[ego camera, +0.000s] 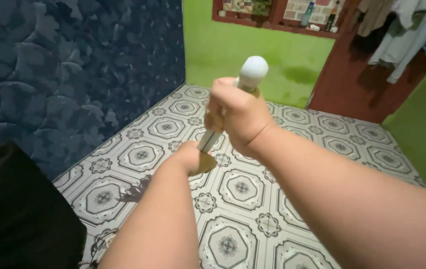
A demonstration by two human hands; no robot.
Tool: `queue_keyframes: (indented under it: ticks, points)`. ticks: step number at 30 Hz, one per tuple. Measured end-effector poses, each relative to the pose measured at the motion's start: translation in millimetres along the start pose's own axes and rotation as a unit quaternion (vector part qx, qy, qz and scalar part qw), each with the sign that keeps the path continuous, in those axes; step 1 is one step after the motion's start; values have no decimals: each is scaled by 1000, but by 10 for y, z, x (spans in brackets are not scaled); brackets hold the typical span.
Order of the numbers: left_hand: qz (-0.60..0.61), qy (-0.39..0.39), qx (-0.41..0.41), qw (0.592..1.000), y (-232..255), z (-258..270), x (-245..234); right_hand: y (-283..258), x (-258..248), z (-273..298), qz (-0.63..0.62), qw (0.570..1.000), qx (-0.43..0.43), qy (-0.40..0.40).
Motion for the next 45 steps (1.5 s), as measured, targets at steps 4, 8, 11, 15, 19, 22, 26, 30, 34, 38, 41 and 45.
queue_keyframes:
  ticks: [4,8,11,15,19,22,26,30,34,38,41,45]
  points:
    - [4,-40,2,999,364,323,216,-270,-188,206,-14,999,12,36]
    - [-61,-75,32,995,811,559,431,-641,-422,326,26,995,26,91]
    - [-59,-110,44,991,1094,822,543,-853,-533,391,57,991,41,118]
    - [-26,-135,67,988,1172,865,745,-1057,-528,518,105,983,23,151]
    - [-5,-134,71,989,1033,786,822,-914,-553,607,92,983,-8,156]
    - [26,-126,82,988,946,730,811,-912,-411,619,139,983,-61,105]
    - [15,-115,117,986,967,492,855,-894,-514,633,141,976,-61,155]
    - [1,-101,102,990,975,518,813,-804,-568,652,90,980,-57,166]
    - [15,-123,98,987,842,332,946,-637,-652,687,91,980,-50,172]
    - [39,-125,96,987,778,222,1014,-592,-638,709,147,976,-66,150]
    - [26,-128,94,987,784,210,975,-532,-659,696,111,979,-51,166]
    - [32,-132,108,985,731,142,1022,-513,-624,720,194,966,-74,151]
Point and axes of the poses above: each hand's wrist, its own z-axis away from the middle knuckle, its own x-axis out of the palm, y = z × x, the point moved 10 cm from there along -z, towards the middle knuckle, and after that the axes turned 4 degrees about -x, right-handed, at the moved point
